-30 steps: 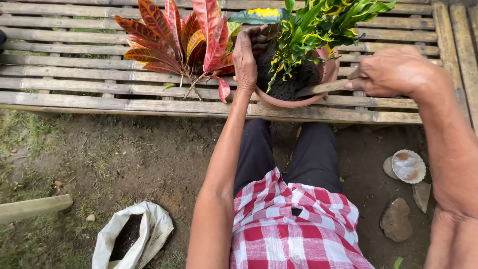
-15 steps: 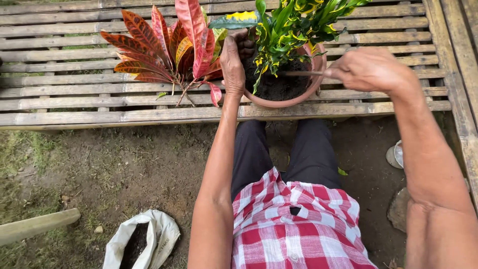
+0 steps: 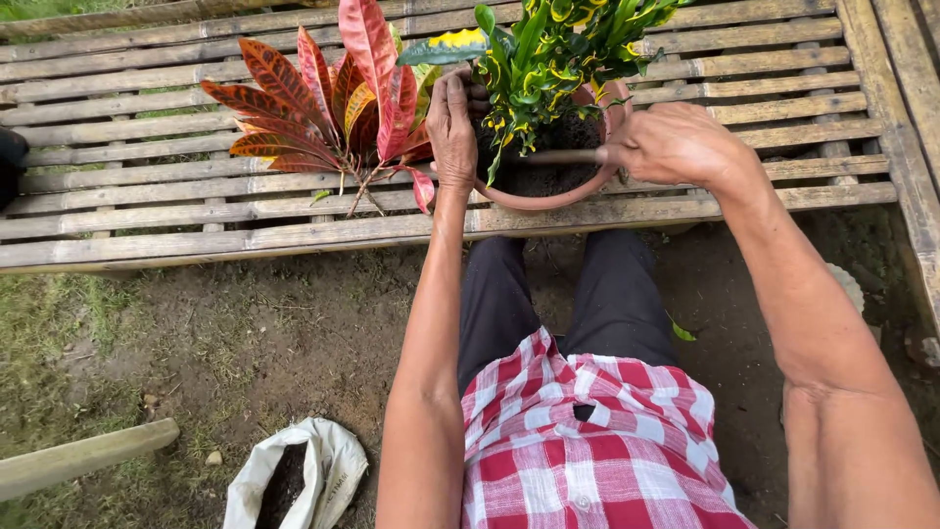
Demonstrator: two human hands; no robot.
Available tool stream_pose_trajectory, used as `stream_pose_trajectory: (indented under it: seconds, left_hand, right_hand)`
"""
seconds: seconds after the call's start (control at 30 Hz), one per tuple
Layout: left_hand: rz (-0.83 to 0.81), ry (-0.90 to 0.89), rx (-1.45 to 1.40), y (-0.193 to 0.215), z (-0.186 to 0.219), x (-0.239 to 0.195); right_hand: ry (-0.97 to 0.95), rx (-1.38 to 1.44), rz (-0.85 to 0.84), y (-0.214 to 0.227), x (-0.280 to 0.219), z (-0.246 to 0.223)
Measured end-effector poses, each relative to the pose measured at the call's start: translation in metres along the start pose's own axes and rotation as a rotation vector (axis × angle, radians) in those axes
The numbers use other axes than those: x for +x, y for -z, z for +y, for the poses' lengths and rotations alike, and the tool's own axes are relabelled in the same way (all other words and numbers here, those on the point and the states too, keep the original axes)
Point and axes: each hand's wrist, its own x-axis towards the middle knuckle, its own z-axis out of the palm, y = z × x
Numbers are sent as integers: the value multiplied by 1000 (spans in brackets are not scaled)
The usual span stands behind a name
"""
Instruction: Potting a plant by placing it in a container and packing soil around the roots with a tool.
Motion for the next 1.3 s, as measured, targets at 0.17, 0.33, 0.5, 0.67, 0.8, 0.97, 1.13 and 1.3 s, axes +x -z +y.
stream_pose_trajectory:
  seconds: [0.17,0.33,0.5,0.67,0.8,0.97,1.13,1.3]
  left_hand:
    - [5,73,-57,1,0,1]
    - [13,119,-121,0,-5,-1]
    - [27,70,32,-2,-3,1]
    - [48,28,171,-2,-8,1]
    - [56,-42,353,-4,-10,-1]
    - [67,-133,403,-6,-14,-1]
    - [73,-31,489,-5,-15,-7]
    - [35,-249,448,-2,-32,-6]
  right_hand:
    - [1,12,24,11,-20,-4]
    - [80,-11,14,-5,-4,-17]
    - [22,68,129,-10,-1,-34]
    - [2,-6,175,4,-30,-20]
    - [-27,-38,151,14,-38,-13]
    - [-103,-152,236,27,-52,-12]
    - [-72,-143,236,17,-61,-13]
    - [-156,-217,457,-5,-69,-18]
